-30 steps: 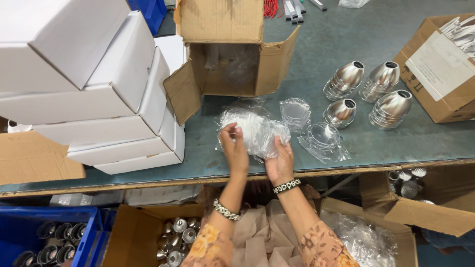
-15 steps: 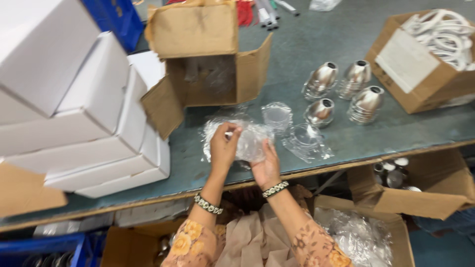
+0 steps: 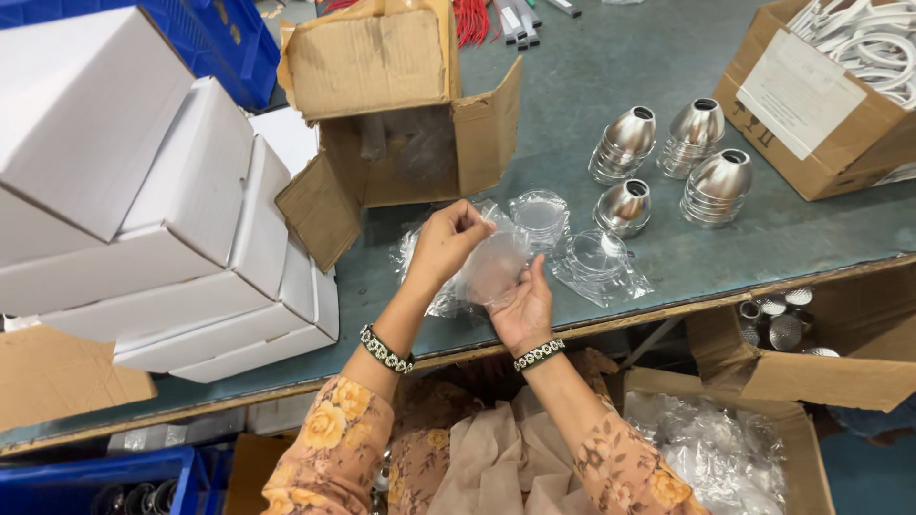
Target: The person wraps small metallic cone-shaped objects in clear plastic bags on a workbench. They repeatedly pick up an object, place it into a bag, and set the wrapped item aside. The person also handles stacks of white boxes and other packaging materials nearby.
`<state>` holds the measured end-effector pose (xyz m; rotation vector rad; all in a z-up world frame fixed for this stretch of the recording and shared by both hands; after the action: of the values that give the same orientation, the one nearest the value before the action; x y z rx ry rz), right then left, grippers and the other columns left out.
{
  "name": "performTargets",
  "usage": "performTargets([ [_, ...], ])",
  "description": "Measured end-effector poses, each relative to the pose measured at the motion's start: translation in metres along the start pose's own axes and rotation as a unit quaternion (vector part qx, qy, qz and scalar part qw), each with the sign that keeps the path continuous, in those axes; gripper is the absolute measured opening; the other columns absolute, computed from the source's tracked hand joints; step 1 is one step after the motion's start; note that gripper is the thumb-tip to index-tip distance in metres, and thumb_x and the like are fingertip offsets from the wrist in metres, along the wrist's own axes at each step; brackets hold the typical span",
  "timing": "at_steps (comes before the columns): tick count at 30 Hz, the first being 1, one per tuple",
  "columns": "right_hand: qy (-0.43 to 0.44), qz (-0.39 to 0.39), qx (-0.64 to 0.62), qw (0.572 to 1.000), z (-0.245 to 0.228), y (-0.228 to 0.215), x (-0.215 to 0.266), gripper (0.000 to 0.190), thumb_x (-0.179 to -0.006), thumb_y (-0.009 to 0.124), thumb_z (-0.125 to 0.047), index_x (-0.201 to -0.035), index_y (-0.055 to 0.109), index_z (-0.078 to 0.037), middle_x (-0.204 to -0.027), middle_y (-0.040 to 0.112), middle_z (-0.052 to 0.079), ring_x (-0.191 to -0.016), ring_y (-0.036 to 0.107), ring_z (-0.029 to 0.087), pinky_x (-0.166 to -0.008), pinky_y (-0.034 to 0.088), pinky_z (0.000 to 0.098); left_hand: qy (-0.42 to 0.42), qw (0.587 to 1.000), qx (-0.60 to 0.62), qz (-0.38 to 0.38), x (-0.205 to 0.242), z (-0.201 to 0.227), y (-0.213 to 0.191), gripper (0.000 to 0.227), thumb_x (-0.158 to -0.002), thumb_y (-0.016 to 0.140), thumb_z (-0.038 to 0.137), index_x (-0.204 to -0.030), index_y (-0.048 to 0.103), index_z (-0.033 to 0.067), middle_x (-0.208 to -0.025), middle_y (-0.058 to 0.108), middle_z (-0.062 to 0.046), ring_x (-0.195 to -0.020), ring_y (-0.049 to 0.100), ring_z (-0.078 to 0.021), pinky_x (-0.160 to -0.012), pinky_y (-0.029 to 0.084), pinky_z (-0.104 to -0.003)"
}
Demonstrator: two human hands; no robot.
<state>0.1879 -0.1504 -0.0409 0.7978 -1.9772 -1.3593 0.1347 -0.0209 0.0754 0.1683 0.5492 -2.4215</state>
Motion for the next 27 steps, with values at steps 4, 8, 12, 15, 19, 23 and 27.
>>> performTargets([
  [4, 0.003, 0.056, -0.042, 0.998, 0.003, 0.005, -0.01, 0.076, -0.094, 0.052, -0.063, -0.143, 0.043, -0.006, -0.138, 0.058, 0.016, -0.127, 0.057, 0.033, -0.106, 0.046, 0.0535, 0.049, 0.99, -0.13, 0.011, -0.002, 0.035, -0.008, 0.029, -0.08, 0.081, 0.028, -0.081, 0.065, 0.004, -0.063, 0.061, 0.0, -0.057, 0.055, -0.0087, -0.055, 0.045, -0.027],
  [8, -0.005, 0.054, -0.039, 0.998, 0.007, 0.006, -0.018, 0.078, -0.089, 0.056, -0.064, -0.141, 0.046, -0.007, -0.136, 0.06, 0.016, -0.125, 0.058, 0.035, -0.105, 0.047, 0.0531, 0.038, 0.991, -0.122, -0.035, -0.015, 0.046, -0.015, 0.028, -0.081, 0.082, 0.029, -0.081, 0.069, 0.0048, -0.063, 0.061, -0.002, -0.058, 0.053, -0.0107, -0.055, 0.044, -0.029],
  [12, -0.014, 0.029, -0.031, 0.999, 0.006, 0.002, -0.025, 0.072, -0.087, 0.066, -0.057, -0.139, 0.051, -0.01, -0.132, 0.063, 0.012, -0.124, 0.06, 0.032, -0.106, 0.048, 0.0509, 0.046, 0.987, -0.143, -0.055, -0.034, 0.035, -0.025, 0.027, -0.083, 0.082, 0.028, -0.086, 0.068, 0.0051, -0.066, 0.063, -0.003, -0.06, 0.056, -0.011, -0.056, 0.047, -0.03],
  [15, -0.004, 0.064, -0.034, 0.997, 0.009, -0.009, -0.029, 0.064, -0.087, 0.068, -0.051, -0.136, 0.054, -0.012, -0.126, 0.064, 0.011, -0.12, 0.061, 0.031, -0.104, 0.05, 0.0502, 0.078, 0.981, -0.178, -0.023, -0.041, 0.026, -0.028, 0.028, -0.087, 0.08, 0.026, -0.091, 0.064, 0.0043, -0.071, 0.063, -0.004, -0.063, 0.058, -0.0106, -0.059, 0.049, -0.029],
  [19, -0.001, 0.023, -0.036, 0.999, 0.009, -0.009, -0.033, 0.057, -0.09, 0.074, -0.041, -0.134, 0.054, -0.012, -0.126, 0.064, 0.009, -0.122, 0.06, 0.029, -0.107, 0.049, 0.0486, 0.107, 0.978, -0.179, -0.002, -0.041, 0.028, -0.032, 0.027, -0.092, 0.075, 0.024, -0.094, 0.058, 0.0033, -0.075, 0.064, -0.006, -0.066, 0.06, -0.0114, -0.064, 0.052, -0.031],
  [23, 0.013, 0.031, -0.027, 0.999, 0.006, -0.008, -0.027, 0.052, -0.086, 0.075, -0.035, -0.13, 0.058, -0.015, -0.124, 0.065, 0.006, -0.118, 0.061, 0.024, -0.103, 0.048, 0.0488, 0.014, 0.996, -0.038, -0.079, -0.039, 0.033, -0.033, 0.023, -0.092, 0.075, 0.025, -0.09, 0.062, 0.0062, -0.076, 0.066, -0.002, -0.069, 0.058, -0.0081, -0.061, 0.051, -0.03],
  [27, 0.035, 0.016, -0.043, 0.998, 0.004, 0.0, -0.022, 0.043, -0.086, 0.073, -0.028, -0.122, 0.061, -0.006, -0.123, 0.069, 0.015, -0.112, 0.067, 0.032, -0.103, 0.051, 0.0479, -0.014, 0.993, -0.097, -0.063, -0.033, 0.038, -0.037, 0.021, -0.092, 0.074, 0.026, -0.091, 0.062, 0.0082, -0.074, 0.064, -0.001, -0.067, 0.056, -0.0077, -0.058, 0.048, -0.026],
])
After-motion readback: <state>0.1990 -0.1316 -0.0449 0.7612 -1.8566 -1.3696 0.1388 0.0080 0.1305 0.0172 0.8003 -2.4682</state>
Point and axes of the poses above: each hand's wrist, its own x-axis away from the middle knuckle, its own y-axis out of the palm, z = x × y, the point moved 3 cm from there along -x, towards the middle knuckle
